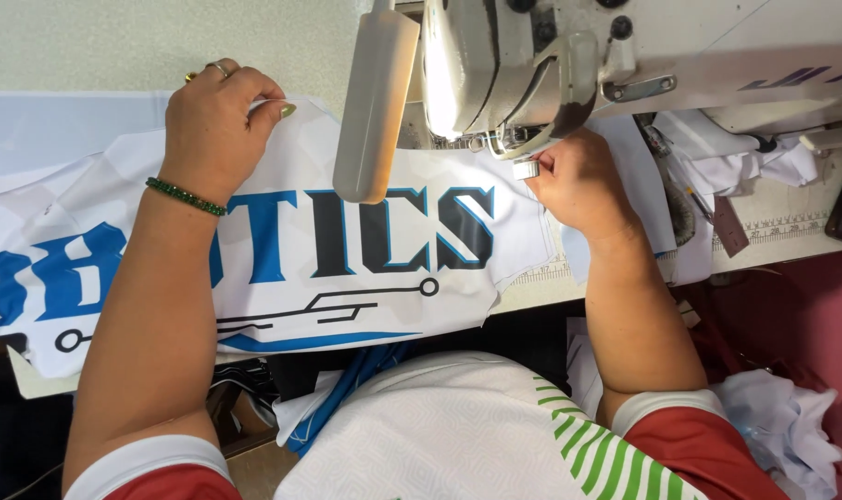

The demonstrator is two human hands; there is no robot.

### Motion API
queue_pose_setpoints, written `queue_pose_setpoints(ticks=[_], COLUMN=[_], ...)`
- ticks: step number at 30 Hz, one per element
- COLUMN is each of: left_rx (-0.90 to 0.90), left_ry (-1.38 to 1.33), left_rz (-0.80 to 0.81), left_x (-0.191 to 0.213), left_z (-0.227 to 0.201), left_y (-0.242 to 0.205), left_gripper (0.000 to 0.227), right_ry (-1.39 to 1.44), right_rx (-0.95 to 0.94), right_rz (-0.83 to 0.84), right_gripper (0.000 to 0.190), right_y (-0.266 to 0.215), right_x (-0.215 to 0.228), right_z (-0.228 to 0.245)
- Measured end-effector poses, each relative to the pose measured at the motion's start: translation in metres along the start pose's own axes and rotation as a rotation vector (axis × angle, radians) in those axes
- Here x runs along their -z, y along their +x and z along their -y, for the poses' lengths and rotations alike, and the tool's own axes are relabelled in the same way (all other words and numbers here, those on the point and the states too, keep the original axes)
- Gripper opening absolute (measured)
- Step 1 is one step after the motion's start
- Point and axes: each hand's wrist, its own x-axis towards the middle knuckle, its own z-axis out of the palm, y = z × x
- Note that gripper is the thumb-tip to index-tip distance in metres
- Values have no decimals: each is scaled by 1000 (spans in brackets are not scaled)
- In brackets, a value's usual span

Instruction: Preparing and cutting printed fabric panels at a sewing workstation using scissors.

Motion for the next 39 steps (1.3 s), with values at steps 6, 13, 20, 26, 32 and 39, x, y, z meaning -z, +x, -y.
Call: queue_pose_setpoints(ticks=[6,13,20,26,32,39], left_rx=[0,-32,-173,50,53,330], left_ry=[-87,-2,-88,-249,-309,-339], left_rz=[-94,-149,-180,188,281,504], left_x=[-7,-6,23,177,234,118], left_z=[4,-8,-32,-92,-112,-66], left_y=[-3,-2,-8,-42,-58,-25], left_gripper=[7,15,10,7,7,13], right_ry=[2,-104,-198,180,397,409], right_rx=[-22,190,234,265,275,-147], right_rz=[-2,-130,-10,41,-28,101], right_gripper=[44,28,18,8,22,24], right_y=[4,8,-20,-102,-113,-50], right_x=[-5,-15,14,83,92,21], right_z=[-7,-19,27,80,90,42])
